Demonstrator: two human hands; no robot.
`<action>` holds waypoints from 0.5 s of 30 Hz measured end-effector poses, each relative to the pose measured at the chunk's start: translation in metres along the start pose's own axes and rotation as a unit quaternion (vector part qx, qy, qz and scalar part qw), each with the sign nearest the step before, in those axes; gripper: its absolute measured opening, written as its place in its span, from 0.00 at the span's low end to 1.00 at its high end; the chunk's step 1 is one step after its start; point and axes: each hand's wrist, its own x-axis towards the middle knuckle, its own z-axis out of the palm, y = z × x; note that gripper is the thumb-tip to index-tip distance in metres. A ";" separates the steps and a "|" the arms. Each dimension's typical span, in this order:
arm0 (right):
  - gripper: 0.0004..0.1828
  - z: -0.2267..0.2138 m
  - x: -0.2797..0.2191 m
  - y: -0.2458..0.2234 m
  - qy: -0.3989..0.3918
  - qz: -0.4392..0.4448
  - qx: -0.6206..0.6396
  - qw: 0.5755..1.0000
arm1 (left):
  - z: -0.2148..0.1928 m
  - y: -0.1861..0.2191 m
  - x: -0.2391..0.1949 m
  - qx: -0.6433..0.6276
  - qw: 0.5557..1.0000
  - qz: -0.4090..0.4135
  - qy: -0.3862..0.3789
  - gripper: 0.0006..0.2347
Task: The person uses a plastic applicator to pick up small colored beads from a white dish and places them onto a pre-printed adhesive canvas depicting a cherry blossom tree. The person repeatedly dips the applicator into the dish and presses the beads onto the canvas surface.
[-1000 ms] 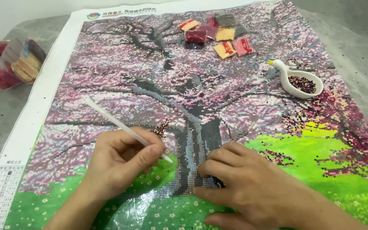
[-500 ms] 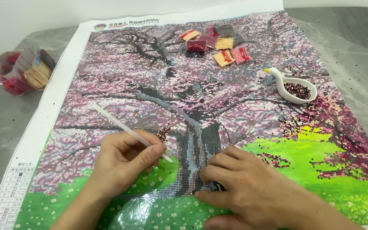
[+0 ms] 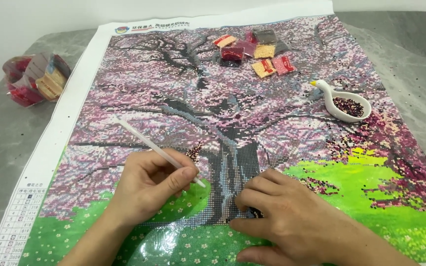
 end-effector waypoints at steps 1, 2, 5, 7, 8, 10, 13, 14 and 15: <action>0.21 0.000 0.000 0.000 0.001 0.000 0.003 1.000 | 0.000 -0.001 0.000 -0.007 1.000 0.000 -0.002 0.06; 0.21 0.000 0.000 0.000 0.001 -0.001 0.003 1.000 | 0.000 0.000 0.000 -0.006 1.000 0.000 -0.002 0.06; 0.21 0.000 0.001 0.000 -0.005 0.005 0.005 1.000 | 0.000 0.001 0.000 -0.011 1.000 -0.008 -0.001 0.06; 0.20 0.000 0.001 0.001 0.012 -0.001 0.008 1.000 | -0.001 -0.001 0.001 0.001 1.000 -0.019 0.002 0.05; 0.20 0.003 -0.001 0.002 0.012 -0.002 0.008 1.000 | -0.002 -0.001 0.002 0.001 1.000 -0.019 0.002 0.05; 0.20 0.009 -0.004 0.006 0.073 0.008 -0.021 0.997 | -0.004 -0.001 0.003 0.235 0.970 -0.056 0.031 0.09; 0.16 0.006 -0.008 0.025 0.152 0.038 -0.083 0.984 | -0.011 -0.006 0.009 0.413 0.908 -0.071 0.013 0.15; 0.16 0.006 -0.014 0.034 0.151 0.038 -0.083 0.984 | -0.012 -0.006 0.010 0.413 0.908 -0.071 0.014 0.15; 0.13 0.005 -0.020 0.042 0.190 0.085 -0.126 0.970 | -0.014 -0.006 0.012 0.459 0.885 -0.078 -0.014 0.16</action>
